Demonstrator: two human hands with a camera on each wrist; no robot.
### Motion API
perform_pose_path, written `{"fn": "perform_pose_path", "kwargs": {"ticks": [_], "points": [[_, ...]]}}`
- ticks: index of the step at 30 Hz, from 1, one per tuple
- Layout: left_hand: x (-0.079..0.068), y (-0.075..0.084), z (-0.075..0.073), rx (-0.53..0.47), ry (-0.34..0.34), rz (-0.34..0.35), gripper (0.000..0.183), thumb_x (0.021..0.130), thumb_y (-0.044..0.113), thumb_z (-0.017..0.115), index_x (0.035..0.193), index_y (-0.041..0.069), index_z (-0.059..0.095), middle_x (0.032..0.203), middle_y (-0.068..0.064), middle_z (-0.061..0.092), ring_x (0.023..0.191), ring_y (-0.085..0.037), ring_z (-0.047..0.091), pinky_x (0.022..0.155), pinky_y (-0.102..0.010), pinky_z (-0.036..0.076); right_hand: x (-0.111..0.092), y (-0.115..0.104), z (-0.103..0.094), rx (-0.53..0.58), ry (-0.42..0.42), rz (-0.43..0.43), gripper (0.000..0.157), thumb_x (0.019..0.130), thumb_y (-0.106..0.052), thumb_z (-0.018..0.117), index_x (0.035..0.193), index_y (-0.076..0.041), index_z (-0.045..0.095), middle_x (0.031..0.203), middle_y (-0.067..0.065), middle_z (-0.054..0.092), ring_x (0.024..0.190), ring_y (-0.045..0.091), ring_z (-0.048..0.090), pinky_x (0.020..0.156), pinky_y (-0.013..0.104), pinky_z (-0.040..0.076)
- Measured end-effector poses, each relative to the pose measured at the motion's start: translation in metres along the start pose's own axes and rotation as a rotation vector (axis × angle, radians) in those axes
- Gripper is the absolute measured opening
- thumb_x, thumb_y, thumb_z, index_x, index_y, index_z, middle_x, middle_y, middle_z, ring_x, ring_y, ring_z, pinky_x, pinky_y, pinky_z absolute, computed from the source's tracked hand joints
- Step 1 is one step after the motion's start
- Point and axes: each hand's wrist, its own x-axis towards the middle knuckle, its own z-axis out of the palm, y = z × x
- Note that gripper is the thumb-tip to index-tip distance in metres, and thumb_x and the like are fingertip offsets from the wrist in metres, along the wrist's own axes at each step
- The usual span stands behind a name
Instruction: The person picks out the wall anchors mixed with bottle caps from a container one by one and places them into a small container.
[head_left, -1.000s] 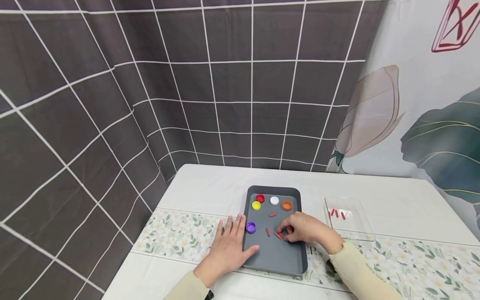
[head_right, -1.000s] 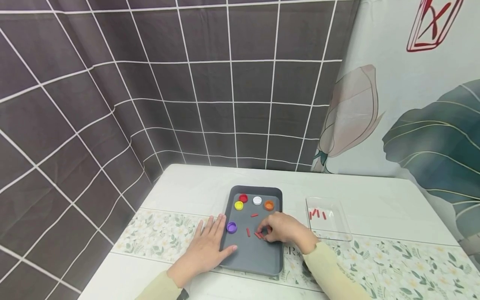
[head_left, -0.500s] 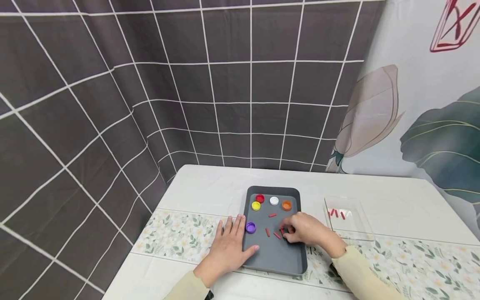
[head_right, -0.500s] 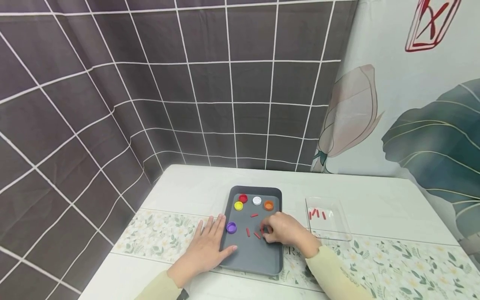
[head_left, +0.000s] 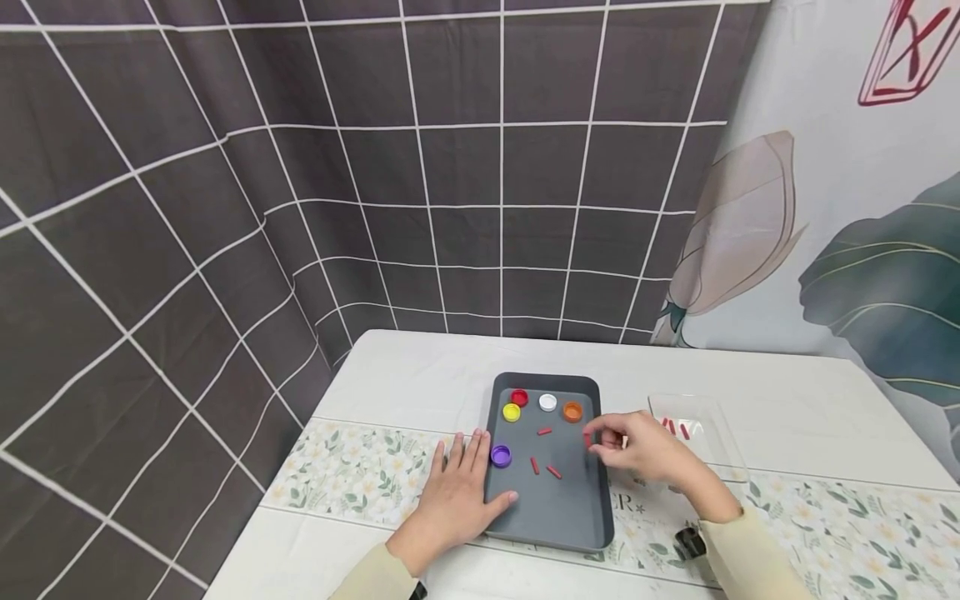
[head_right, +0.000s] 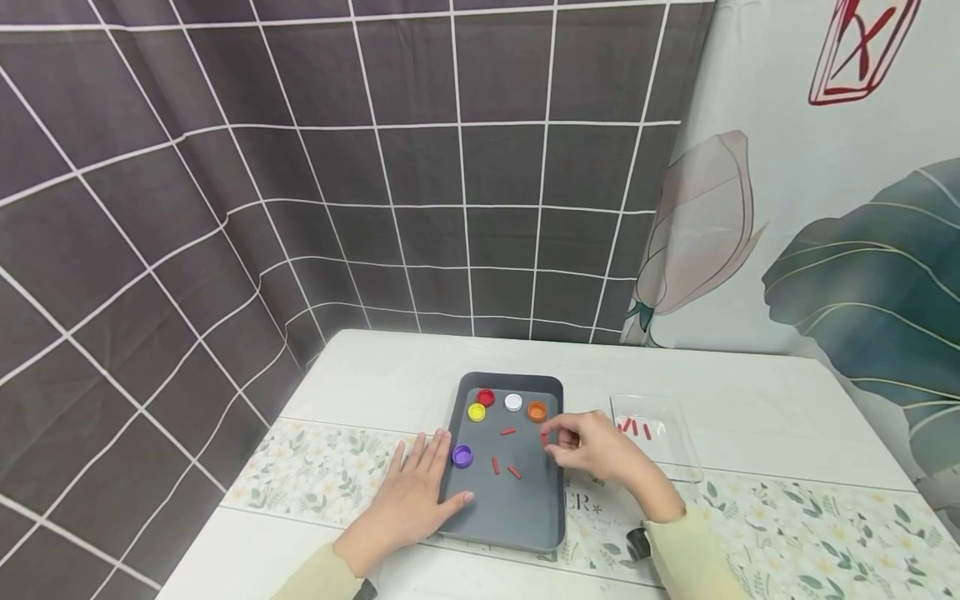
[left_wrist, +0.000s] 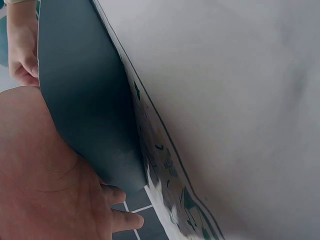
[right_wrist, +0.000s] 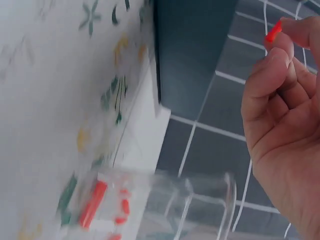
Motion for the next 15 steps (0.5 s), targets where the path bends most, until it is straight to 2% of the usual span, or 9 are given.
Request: {"fn": "perform_pose_path", "kwargs": {"ticks": [5, 10, 15], "points": [[0.0, -0.001, 0.0, 0.001, 0.002, 0.006, 0.094, 0.097, 0.067, 0.047, 0.162, 0.005, 0.018, 0.168, -0.014, 0.021, 0.154, -0.041, 0.015, 0.122, -0.061, 0.007, -0.011, 0.004, -0.012, 0.009, 0.068, 0.035, 0.018, 0.087, -0.002, 0.072, 0.104, -0.005, 0.074, 0.068, -0.017, 0.053, 0.056, -0.003, 0.046, 0.05, 0.02, 0.041], [-0.001, -0.001, -0.001, -0.004, -0.007, 0.006, 0.094, 0.097, 0.067, 0.047, 0.162, 0.005, 0.018, 0.168, -0.013, 0.021, 0.154, -0.041, 0.015, 0.122, -0.061, 0.007, -0.02, 0.011, -0.021, -0.001, 0.149, -0.009, 0.018, 0.086, 0.002, 0.073, 0.103, -0.005, 0.075, 0.067, -0.018, 0.054, 0.053, -0.004, 0.042, 0.047, 0.02, 0.04], [-0.001, -0.001, -0.002, -0.014, -0.015, 0.005, 0.095, 0.097, 0.068, 0.047, 0.162, 0.005, 0.018, 0.168, -0.013, 0.02, 0.154, -0.041, 0.014, 0.122, -0.061, 0.007, -0.03, 0.018, -0.03, -0.022, 0.202, -0.019, 0.022, 0.085, 0.004, 0.074, 0.103, -0.008, 0.075, 0.067, -0.018, 0.053, 0.055, -0.004, 0.043, 0.048, 0.02, 0.039]]}}
